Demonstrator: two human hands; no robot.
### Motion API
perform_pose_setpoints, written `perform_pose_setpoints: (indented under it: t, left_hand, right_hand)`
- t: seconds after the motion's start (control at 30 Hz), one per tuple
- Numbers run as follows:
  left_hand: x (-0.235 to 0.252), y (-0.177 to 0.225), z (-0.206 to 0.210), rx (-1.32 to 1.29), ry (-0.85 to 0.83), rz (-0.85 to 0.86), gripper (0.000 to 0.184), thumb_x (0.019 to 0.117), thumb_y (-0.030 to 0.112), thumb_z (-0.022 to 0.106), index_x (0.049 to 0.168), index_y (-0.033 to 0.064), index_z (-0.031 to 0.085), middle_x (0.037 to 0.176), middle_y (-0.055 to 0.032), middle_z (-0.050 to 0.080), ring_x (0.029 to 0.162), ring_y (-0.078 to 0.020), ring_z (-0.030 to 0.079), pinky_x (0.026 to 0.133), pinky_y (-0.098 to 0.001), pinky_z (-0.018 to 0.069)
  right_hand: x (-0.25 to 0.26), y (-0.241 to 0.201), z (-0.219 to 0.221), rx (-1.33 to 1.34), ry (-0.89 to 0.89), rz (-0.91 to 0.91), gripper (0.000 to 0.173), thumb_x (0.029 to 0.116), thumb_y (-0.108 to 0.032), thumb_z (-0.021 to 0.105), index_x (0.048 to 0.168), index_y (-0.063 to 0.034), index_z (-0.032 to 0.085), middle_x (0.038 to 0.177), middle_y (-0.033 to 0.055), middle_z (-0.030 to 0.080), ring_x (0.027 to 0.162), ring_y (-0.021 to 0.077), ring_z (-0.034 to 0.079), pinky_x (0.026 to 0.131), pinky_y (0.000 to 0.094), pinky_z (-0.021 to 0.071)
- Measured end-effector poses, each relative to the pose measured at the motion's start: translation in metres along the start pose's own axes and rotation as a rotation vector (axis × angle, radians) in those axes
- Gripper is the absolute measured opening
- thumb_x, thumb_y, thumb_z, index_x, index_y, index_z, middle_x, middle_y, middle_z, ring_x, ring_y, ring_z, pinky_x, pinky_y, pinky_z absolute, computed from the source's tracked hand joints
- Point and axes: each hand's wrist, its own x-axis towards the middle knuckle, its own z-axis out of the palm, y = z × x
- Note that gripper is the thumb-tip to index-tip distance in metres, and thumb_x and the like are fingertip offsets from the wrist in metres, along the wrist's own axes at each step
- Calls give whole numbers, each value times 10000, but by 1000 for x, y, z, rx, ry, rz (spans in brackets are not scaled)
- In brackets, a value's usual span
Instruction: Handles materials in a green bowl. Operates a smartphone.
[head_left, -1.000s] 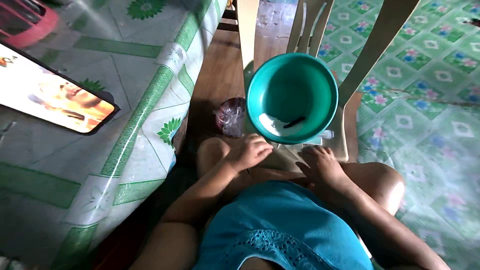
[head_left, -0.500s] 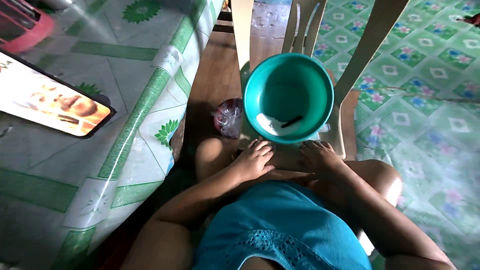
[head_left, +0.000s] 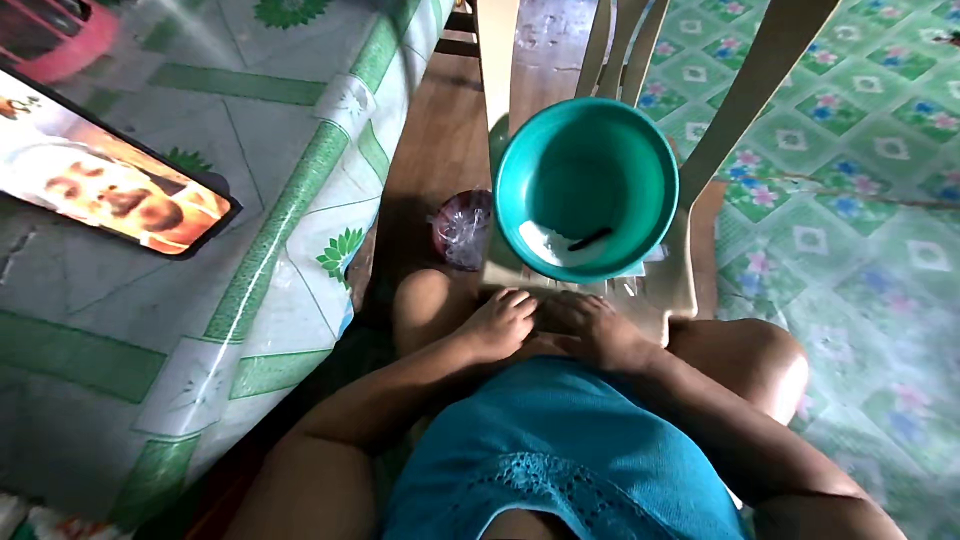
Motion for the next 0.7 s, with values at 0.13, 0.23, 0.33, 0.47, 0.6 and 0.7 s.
perform_pose_setpoints:
  t: [0.13,0.23,0.33,0.47,0.6,0.7]
  left_hand:
    - [-8,-9,-4,2,67,-1,265,957,83,597,1187,-8,694,1392,-137,631,1305,-300,591,1088,-468,477]
    - [-14,-14,-6,-25,54,-62,278,936,115,655,1186,4,699,1322,-148,654,1258,-327,606,1062,-485,491]
    - [-15,-15,-4,2,97,9,183,988,150,610,1058,11,707,1121,-162,694,1128,-349,656,977,-504,534]
    - [-24,-18,5,49,263,140,217,1014,121,566,1102,100,763,1011,-92,740,988,-288,713,905,-464,579]
    - [-27,-16,-6,-59,290,75,213,1029,186,574,1048,122,776,1004,-78,741,987,-260,711,916,-445,574]
    - [-18,-1,-37,-363,269,-130,269,1032,249,580,1067,72,779,1011,-101,731,980,-194,695,923,-362,556]
  right_hand:
    - [3,-3,9,19,17,-31,588,1021,-370,585,1509,-56,491,1533,170,512,1442,350,463,1192,530,364]
    - [1,4,4,101,-38,21,604,1017,-390,594,1509,-55,491,1541,177,500,1454,337,449,1205,516,349]
    - [-2,11,-11,137,-29,97,541,1028,-375,585,1473,-68,548,1472,172,568,1380,336,530,1156,532,408]
    - [-3,34,-29,102,-31,244,474,1036,-353,598,1393,-42,619,1381,186,626,1294,351,594,1106,545,452]
    - [-3,40,-31,79,-20,243,463,1032,-351,615,1340,-7,641,1353,208,632,1312,365,572,1127,537,429]
    - [-11,33,-26,21,123,120,354,1014,-264,626,1253,-15,704,1260,186,692,1232,356,635,1071,544,486]
